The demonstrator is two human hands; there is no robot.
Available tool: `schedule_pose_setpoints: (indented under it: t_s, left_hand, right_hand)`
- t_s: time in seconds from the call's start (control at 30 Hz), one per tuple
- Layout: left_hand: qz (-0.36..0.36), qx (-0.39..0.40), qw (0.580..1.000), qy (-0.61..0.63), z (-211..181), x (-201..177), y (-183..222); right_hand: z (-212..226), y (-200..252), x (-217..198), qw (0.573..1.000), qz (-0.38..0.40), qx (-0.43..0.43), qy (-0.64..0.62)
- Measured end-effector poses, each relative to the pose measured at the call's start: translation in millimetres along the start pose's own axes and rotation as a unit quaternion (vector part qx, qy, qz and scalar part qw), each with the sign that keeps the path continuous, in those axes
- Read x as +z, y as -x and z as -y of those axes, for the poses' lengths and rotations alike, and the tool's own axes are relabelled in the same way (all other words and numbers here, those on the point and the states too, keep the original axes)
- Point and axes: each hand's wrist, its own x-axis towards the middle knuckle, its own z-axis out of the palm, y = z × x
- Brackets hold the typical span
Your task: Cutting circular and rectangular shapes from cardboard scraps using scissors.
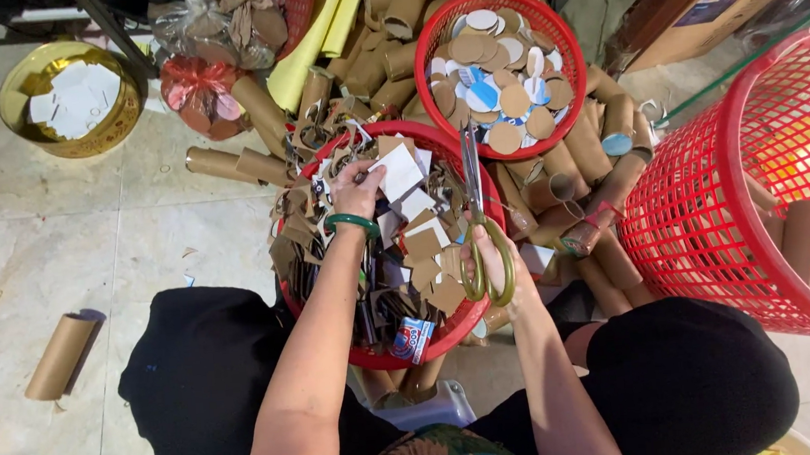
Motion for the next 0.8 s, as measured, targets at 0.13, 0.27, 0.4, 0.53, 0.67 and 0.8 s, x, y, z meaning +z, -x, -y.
schedule_pose_setpoints:
  t_s: [0.13, 0.27, 0.4, 0.53, 0.67, 0.8]
  left_hand:
    - [-0.007, 0.010, 1.000, 0.025, 1, 1, -7]
    - [0.017, -0.059, 0.975, 0.213, -43, 13, 4]
    - [0.007, -0.181, 0.938, 0.296, -133, 33, 44]
    - [0.061, -0.098, 0.957, 0.267, -162, 39, 69]
    - [0.083, 0.015, 0.949, 0.304, -180, 43, 91]
    - [0.065, 0.107, 0.975, 0.184, -204, 40, 113]
  right_hand:
    - [0, 0, 0, 0.999, 0.005, -0.034, -0.013]
    - [5, 0, 6, 0.997, 0.017, -0.066, -0.048]
    - [5, 3, 16, 0.984, 0.071, -0.114, -0.119]
    - [32, 15, 32, 0.973, 0.114, -0.163, -0.114]
    - [66, 42, 44, 0.967, 0.163, -0.160, -0.111]
    - [66, 52, 42, 0.963, 0.177, -0.178, -0.100]
